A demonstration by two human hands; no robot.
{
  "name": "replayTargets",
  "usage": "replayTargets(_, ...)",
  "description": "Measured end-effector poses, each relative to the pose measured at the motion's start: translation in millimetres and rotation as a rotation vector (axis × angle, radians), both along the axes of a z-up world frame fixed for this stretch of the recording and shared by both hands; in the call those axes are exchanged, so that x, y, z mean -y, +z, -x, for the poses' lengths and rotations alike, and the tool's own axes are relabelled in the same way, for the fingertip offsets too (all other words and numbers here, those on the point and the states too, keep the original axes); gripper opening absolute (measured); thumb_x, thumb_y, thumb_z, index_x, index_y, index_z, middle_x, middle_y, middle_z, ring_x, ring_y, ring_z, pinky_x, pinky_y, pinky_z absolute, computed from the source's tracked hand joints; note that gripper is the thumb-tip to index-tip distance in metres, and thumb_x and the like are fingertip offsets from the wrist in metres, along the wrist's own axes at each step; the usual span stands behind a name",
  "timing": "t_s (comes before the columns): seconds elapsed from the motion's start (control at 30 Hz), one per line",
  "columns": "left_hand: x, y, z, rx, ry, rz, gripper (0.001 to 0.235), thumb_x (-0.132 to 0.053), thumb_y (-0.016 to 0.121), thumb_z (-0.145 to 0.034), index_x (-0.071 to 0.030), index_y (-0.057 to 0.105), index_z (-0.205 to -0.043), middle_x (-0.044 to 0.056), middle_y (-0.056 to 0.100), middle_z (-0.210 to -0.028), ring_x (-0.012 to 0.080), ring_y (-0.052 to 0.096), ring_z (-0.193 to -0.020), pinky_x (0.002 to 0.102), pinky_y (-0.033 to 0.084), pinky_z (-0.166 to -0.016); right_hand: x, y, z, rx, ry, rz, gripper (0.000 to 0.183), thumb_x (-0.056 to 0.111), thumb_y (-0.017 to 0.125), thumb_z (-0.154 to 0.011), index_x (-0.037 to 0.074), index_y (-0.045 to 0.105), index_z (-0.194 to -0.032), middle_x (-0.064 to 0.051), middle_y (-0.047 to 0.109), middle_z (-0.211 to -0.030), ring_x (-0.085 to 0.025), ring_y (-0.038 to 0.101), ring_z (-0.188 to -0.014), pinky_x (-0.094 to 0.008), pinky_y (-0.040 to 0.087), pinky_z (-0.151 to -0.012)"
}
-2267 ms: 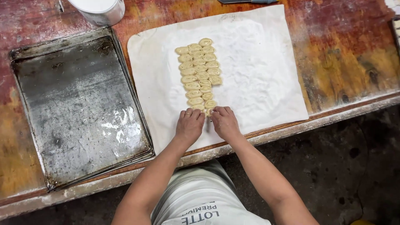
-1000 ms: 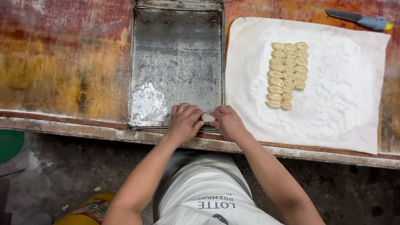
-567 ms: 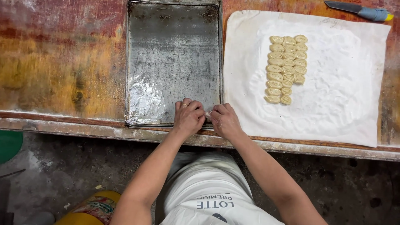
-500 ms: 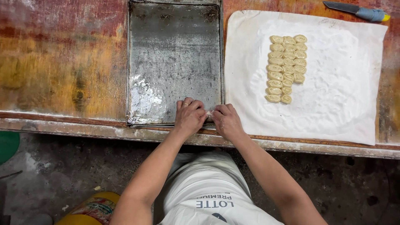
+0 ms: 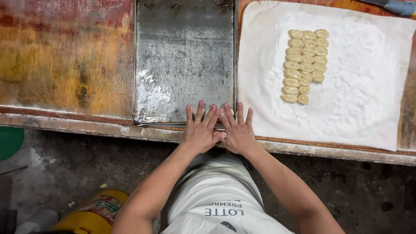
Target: The person arranges small oval dough pieces onto a metal baking tray. They pick up each piece from a floured cloth and place it in neat rows on the tray, continuing until the tray is filled.
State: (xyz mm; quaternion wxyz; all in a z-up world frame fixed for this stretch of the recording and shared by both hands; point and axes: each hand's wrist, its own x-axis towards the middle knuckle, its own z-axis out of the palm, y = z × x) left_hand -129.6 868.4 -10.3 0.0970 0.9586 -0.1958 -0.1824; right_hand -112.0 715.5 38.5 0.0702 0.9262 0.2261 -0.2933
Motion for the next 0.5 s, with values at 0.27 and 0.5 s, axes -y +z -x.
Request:
replayTargets(0.27,6,17,3,-0.078,0.076,-0.085,0.083,-0.073,0.017,-0.094,-0.019,0.024,-0.157,0.003,0.015,-0.165,0.0438,-0.010,-0.149,0.068,-0.018,-0.112,14,4,-5,-0.076,-0.012,0.016,0.077,0.055,0.036,-0.096,0.019,0.012,-0.160,-0.009,-0.002,-0.167,-0.052,-0.003,-0.146,-0.071,-0.004,-0.113)
replayTargets(0.5,-55,-46,4,0.499,0.320,0.291,0.062,-0.049,0.057,-0.093,-0.017,0.048,-0.145,0.008,0.053,-0.134,0.0308,0.047,-0.124,0.051,0.041,-0.095,13,14,-15,0.012,-0.136,-0.195,0.078,0.052,0.047,-0.096,0.021,0.016,-0.160,-0.011,0.006,-0.166,-0.049,0.000,-0.146,-0.067,0.002,-0.116)
